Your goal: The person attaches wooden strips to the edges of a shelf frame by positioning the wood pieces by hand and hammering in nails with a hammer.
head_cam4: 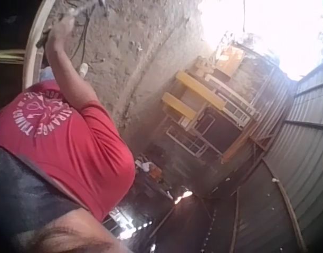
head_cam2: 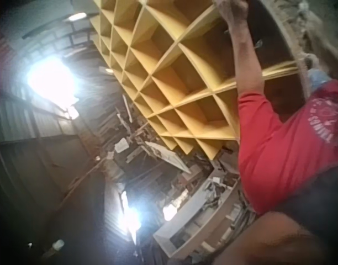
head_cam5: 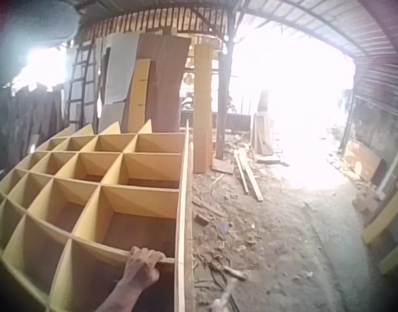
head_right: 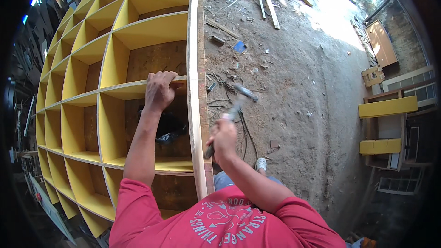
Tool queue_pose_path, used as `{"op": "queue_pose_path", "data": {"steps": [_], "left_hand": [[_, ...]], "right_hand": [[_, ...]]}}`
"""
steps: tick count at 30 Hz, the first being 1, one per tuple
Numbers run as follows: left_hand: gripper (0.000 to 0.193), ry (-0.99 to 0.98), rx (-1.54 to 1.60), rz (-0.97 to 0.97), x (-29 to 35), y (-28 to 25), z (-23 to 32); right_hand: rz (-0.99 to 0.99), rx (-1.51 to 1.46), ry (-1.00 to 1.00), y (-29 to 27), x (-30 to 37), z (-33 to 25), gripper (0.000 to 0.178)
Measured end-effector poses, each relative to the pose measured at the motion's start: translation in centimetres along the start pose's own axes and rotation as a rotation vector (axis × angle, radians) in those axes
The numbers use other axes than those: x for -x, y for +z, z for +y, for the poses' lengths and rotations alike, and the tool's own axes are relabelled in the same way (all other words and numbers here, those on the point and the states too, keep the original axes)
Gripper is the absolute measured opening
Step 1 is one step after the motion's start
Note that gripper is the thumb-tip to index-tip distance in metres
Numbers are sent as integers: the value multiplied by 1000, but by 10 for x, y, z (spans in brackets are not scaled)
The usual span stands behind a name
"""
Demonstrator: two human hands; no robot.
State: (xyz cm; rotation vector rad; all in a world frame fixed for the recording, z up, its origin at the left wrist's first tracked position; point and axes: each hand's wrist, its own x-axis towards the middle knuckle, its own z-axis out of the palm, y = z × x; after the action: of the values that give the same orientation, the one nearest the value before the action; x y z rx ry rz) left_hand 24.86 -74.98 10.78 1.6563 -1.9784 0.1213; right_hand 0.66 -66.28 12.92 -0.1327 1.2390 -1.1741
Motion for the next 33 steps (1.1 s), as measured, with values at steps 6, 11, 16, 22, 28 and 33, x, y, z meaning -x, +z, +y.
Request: {"op": "queue_pose_path", "data": {"steps": [6,11,16,22,28,33], "left_hand": [[19,15,12,40,1,3,-1],[20,-10,24,4,-2,-1,0],[20,-12,25,19,0,-1,1],[19,-46,-7,-30,3,-5,1],[19,-28,28,5,-1,-2,3],[18,-37,15,2,1,-2,-1]], "right_hand": [[-216,165,23,-4,2,-12,31],[-458,453,173,-2,-16,-15,33],[-295,298,-43,-20,-30,-31,33],[-430,439,128,-1,-5,-8,32],[-30,-18,-99,-6,-19,-9,35],[-367,373,130,-9,-14,-17,35]]}}
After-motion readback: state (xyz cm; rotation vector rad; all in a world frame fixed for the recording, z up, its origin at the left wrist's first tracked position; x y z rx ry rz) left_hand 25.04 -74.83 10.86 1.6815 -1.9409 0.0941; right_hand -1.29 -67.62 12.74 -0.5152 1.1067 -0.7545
